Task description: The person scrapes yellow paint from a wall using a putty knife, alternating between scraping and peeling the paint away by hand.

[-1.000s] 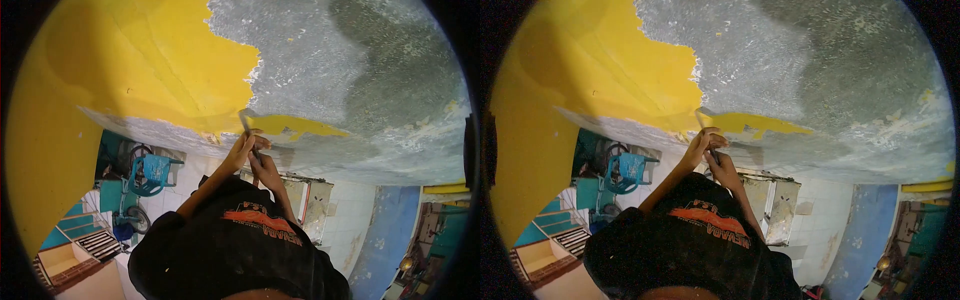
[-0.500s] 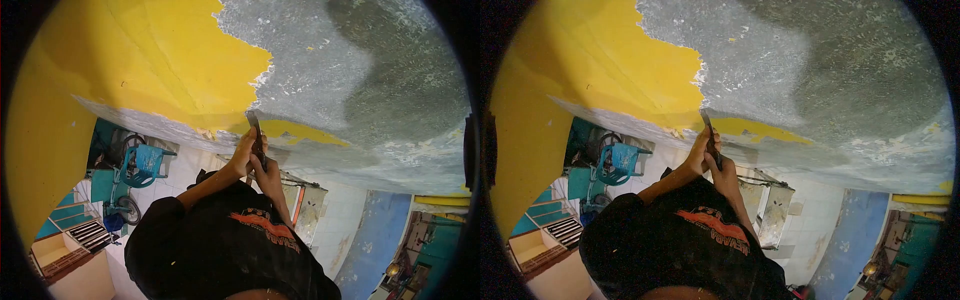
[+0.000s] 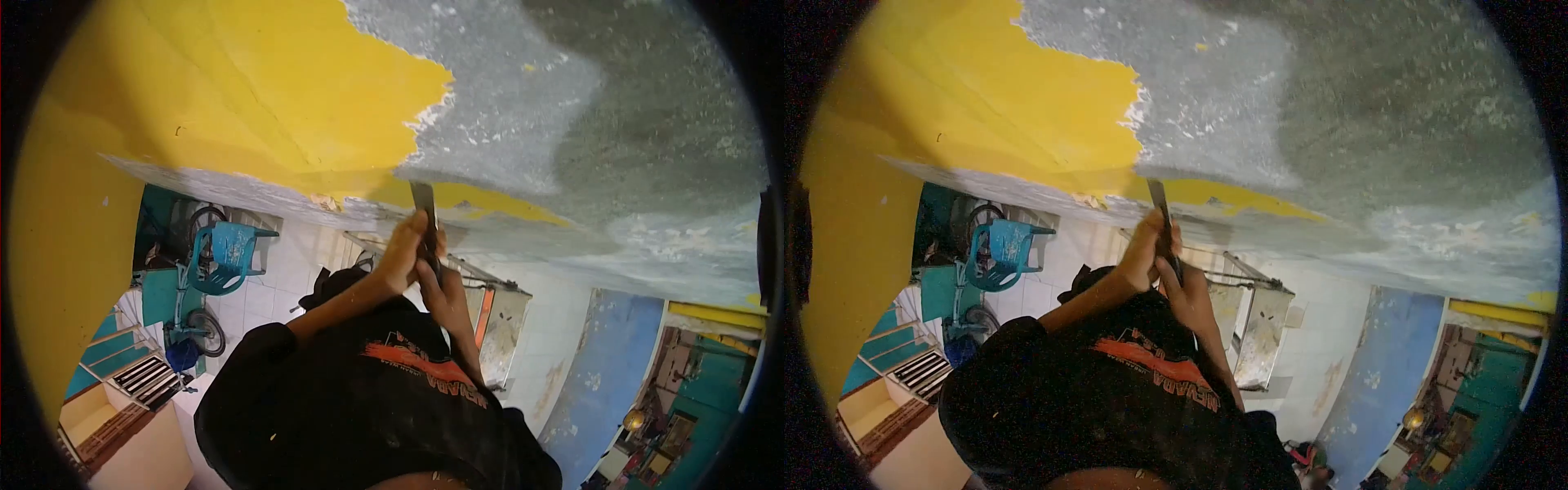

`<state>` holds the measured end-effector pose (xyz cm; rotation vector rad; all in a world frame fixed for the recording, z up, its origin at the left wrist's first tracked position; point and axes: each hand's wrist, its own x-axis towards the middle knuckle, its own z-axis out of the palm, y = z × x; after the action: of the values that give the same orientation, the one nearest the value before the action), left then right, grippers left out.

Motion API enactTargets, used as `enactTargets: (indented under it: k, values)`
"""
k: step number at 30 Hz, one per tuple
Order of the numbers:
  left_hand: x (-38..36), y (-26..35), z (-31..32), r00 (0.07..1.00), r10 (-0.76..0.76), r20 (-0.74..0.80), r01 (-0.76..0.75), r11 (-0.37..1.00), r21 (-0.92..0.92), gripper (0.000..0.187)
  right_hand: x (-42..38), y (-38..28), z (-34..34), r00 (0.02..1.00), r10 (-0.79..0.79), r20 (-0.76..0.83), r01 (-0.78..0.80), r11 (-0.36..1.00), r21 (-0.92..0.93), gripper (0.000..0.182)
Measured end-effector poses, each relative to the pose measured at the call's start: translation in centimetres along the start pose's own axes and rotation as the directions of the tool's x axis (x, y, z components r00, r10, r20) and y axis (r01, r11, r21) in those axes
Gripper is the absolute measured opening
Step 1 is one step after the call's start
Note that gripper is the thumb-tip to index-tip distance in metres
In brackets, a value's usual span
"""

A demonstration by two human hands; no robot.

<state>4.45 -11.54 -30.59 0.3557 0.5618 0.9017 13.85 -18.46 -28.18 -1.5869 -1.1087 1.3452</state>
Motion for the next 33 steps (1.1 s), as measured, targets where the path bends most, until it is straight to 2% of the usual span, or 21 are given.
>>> enactTargets:
  k: [1,2,4,5,6,8,10,11,14,15,17,18,19,20,23,24,26,28,30,31,33]
  values:
    - [0.0,-0.7,-0.6,0.998,-0.031,0.051,0.027,0.996,0.08,0.041,-0.6,1.8,-0.6,1.0,-0.013,0.018,0.013,1.0,0.001,0.035]
    - [-0.4,-0.7,0.1,0.998,-0.056,0.006,0.055,0.998,0.009,0.042,-0.8,2.7,-1.0,0.999,-0.021,0.034,0.021,1.0,0.003,0.034]
    - [1.4,-0.4,-1.8,0.997,-0.01,-0.072,0.012,1.0,0.017,0.041,1.2,1.0,0.4,0.997,-0.078,-0.029,0.078,0.997,0.0,0.035]
    - [2.1,1.1,-1.6,0.985,0.163,-0.052,-0.154,0.978,0.142,0.04,3.0,1.0,0.8,1.0,-0.031,0.004,0.031,0.999,-0.015,0.036]
    - [2.2,1.3,-1.1,0.978,0.203,-0.048,-0.196,0.974,0.115,0.039,3.6,0.9,1.1,0.999,0.019,0.035,-0.018,0.999,-0.031,0.037]
    - [2.1,1.0,-1.5,0.98,0.197,-0.017,-0.196,0.98,0.047,0.039,3.7,-0.2,0.7,0.998,0.012,0.061,-0.013,1.0,0.007,0.038]
    - [0.5,-0.2,-1.2,0.991,0.125,-0.055,-0.122,0.991,0.054,0.036,1.8,0.7,1.1,0.999,-0.041,-0.002,0.041,0.999,-0.006,0.039]
    - [0.7,0.0,-0.7,0.993,0.1,-0.065,-0.095,0.993,0.073,0.034,0.8,0.2,0.4,1.0,0.002,0.02,-0.001,0.999,-0.045,0.038]
    - [-0.1,-1.6,-1.1,0.998,-0.068,-0.003,0.068,0.998,-0.014,0.034,-0.2,3.4,-0.4,0.999,-0.033,-0.011,0.032,0.996,-0.078,0.038]
    - [0.3,-1.4,-1.5,0.997,-0.071,-0.001,0.071,0.997,-0.014,0.034,0.4,2.5,0.0,0.998,-0.049,-0.034,0.046,0.996,-0.07,0.039]
    - [2.1,0.2,-2.5,0.997,0.071,0.013,-0.071,0.997,0.003,0.035,2.6,0.8,1.0,0.996,-0.073,-0.054,0.067,0.992,-0.107,0.04]
    - [2.3,1.2,-1.2,0.979,0.18,-0.092,-0.176,0.983,0.054,0.037,3.5,0.1,1.4,0.996,-0.075,-0.051,0.066,0.987,-0.146,0.04]
    - [2.1,0.6,-1.4,0.976,0.182,-0.121,-0.182,0.983,0.018,0.037,3.5,-0.9,0.6,0.999,0.031,0.027,-0.03,0.998,-0.057,0.039]
    - [2.4,0.4,-1.6,0.971,0.195,-0.141,-0.199,0.98,-0.017,0.037,3.9,-0.7,0.7,0.999,0.021,0.025,-0.02,0.998,-0.056,0.039]
    - [0.6,0.1,-1.4,0.994,0.092,-0.059,-0.089,0.994,0.062,0.034,1.3,1.0,1.1,0.992,-0.124,-0.027,0.123,0.991,-0.049,0.036]
    - [0.5,0.3,-1.3,0.992,0.114,-0.052,-0.111,0.992,0.065,0.034,0.9,1.4,0.8,0.989,-0.145,-0.018,0.144,0.988,-0.052,0.036]
    - [-0.5,-0.9,-1.0,0.997,-0.054,0.049,0.052,0.998,0.046,0.035,-0.6,2.9,-0.3,1.0,-0.007,0.003,0.007,1.0,-0.001,0.036]
    - [0.6,-1.1,-1.8,0.998,-0.056,0.029,0.055,0.998,0.031,0.037,0.7,2.4,0.0,1.0,0.024,0.0,-0.024,1.0,-0.012,0.035]
    - [2.4,0.8,-2.1,0.978,0.185,-0.096,-0.168,0.973,0.157,0.037,3.6,1.5,1.3,0.999,0.028,-0.017,-0.03,0.993,-0.113,0.035]
    - [2.7,1.2,-1.6,0.968,0.24,-0.077,-0.231,0.967,0.11,0.038,3.4,1.6,1.6,0.999,0.037,-0.022,-0.039,0.994,-0.104,0.035]
    - [2.6,1.6,-1.7,0.97,0.226,-0.087,-0.216,0.97,0.11,0.038,4.1,1.3,1.8,0.99,-0.14,-0.016,0.138,0.989,-0.056,0.035]
